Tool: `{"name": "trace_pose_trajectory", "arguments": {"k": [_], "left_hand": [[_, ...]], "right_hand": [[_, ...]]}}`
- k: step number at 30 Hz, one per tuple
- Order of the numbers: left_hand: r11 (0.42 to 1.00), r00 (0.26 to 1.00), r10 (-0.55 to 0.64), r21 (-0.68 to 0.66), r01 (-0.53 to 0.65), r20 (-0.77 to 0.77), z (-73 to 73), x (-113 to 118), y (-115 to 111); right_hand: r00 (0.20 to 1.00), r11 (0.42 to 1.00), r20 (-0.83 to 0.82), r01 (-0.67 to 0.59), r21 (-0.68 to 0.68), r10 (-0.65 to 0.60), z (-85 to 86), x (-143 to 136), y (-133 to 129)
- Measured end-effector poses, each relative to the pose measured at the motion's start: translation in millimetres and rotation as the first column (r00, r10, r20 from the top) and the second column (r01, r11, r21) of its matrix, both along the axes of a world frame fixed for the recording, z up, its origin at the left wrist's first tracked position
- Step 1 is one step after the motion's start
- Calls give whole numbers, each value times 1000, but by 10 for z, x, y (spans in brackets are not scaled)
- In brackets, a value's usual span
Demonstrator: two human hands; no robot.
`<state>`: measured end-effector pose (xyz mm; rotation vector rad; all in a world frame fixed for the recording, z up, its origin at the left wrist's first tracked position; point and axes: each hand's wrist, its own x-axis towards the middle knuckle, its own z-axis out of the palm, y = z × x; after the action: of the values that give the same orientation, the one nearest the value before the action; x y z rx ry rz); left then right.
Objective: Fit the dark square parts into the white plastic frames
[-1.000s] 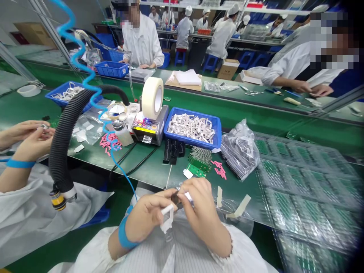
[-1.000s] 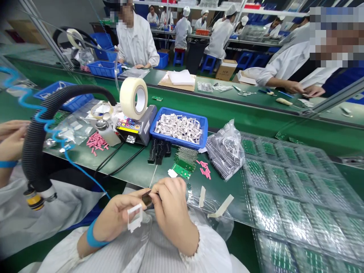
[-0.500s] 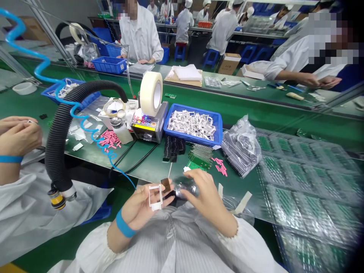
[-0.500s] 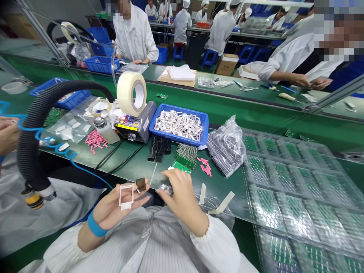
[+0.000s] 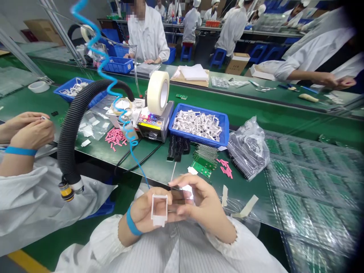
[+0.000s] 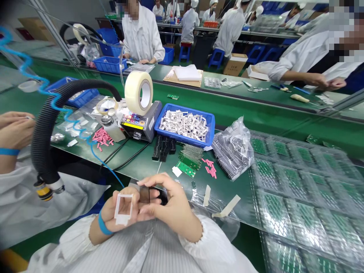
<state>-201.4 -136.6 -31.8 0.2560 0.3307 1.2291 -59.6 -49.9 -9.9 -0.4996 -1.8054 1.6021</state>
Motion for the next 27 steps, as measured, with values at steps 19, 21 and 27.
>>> {"name": "trace_pose_trajectory", "arguments": {"k": [19,21,27], "left_hand": [[957,863,172,290,-31,-475,188,-52,-44],[950,831,164,311,11,-531,201,-64,-44],[950,801,177,312,12,-571,189,-73,-69]], "right_hand": [[947,807,181,115,580,-265,295,55,28],[945,809,188,114,576,-267,275,55,22],[930,795,201,134,591,-306,223,59,13]]}}
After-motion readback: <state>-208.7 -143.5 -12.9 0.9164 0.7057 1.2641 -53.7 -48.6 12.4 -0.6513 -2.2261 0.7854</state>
